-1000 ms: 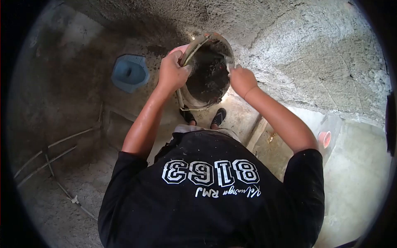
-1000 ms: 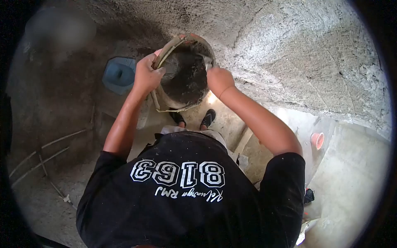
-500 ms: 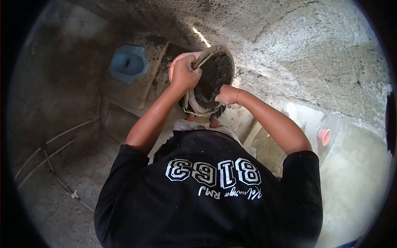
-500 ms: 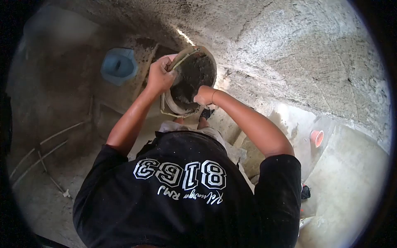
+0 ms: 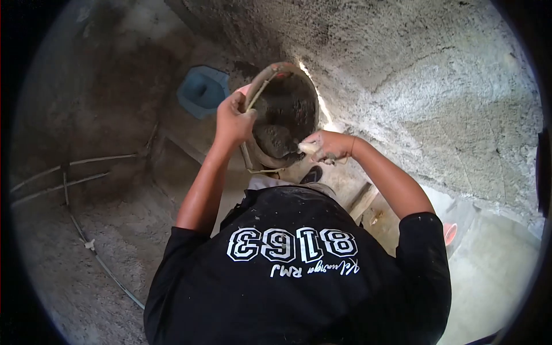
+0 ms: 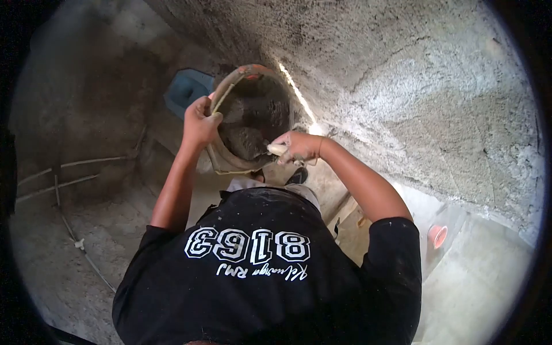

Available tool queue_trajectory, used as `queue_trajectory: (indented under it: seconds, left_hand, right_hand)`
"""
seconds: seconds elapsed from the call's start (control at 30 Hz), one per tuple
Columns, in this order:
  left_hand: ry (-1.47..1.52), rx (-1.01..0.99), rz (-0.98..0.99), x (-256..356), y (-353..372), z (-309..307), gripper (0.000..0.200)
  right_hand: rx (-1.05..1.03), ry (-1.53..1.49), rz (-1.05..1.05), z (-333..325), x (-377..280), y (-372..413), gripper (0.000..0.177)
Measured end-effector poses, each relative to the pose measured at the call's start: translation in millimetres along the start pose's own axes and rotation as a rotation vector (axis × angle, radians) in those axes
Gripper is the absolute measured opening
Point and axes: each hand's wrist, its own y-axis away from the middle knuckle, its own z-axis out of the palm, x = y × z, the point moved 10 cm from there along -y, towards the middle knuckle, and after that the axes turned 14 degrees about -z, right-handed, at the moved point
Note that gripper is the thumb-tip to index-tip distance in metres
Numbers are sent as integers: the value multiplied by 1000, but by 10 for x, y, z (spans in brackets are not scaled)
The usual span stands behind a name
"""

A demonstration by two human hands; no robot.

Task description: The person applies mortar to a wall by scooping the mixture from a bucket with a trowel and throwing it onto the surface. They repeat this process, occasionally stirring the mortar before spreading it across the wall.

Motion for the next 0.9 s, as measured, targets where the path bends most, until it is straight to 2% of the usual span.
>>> queue_trajectory:
  seconds: [0.07,0.1,0.17,0.2,0.27,0.3,0.33,0.37,0.4,0.43,0.47,0.5,0.57,0.63,0.73,0.8,0.9]
  left_hand:
    - [71,14,-12,140,36,-136,10]
    - [121,34,-35,187,43,-203,11]
    - [177,51,-45,230,56,-252,11]
    - [213,52,-31,258,63,-255,16]
    - [285,48,4,359,71,-239,27]
    - [276,54,12,444,124,-218,36]
    - [287,39,36,491,157,-177,36]
    - [251,89,84,543,155,-192,18]
    - [220,140,137,604,138,-202,14]
    - [236,125,132,569,99,-184,15]
    - [251,112,124,533,68,-182,32]
    - [264,97,150,569,74,-180,32]
    - [198,110,58,495,65,-179,13]
    - [212,110,62,508,90,-200,10]
    - [245,124,27,486,123,-215,16]
    - [267,141,-5,408,146,-243,18]
    - [273,180,-2,296,168,-317,18]
  right_hand:
    - [72,233,-51,-121,-219,143,53]
    - [75,247,-53,-122,-415,228,53]
    - [155,295,213,-223,-514,480,51]
    - [167,306,211,-274,-423,496,51]
    - [222,758,-92,-475,-528,446,50]
    - [249,830,37,-452,-740,545,48]
    - [276,844,44,-426,-728,559,48]
    - [324,913,-18,-451,-749,570,47]
    - [375,986,-78,-487,-825,613,46]
    - [392,1024,-65,-482,-880,668,43]
    - [405,1060,-52,-471,-920,721,40]
    - [432,1109,-91,-469,-950,768,42]
    - [541,1161,-93,-539,-860,869,41]
    - [554,1202,-118,-531,-870,930,38]
    - [525,1291,-163,-491,-909,993,32]
    - [606,1276,-131,-501,-940,1056,28]
    - [655,1337,-199,-526,-887,1035,33]
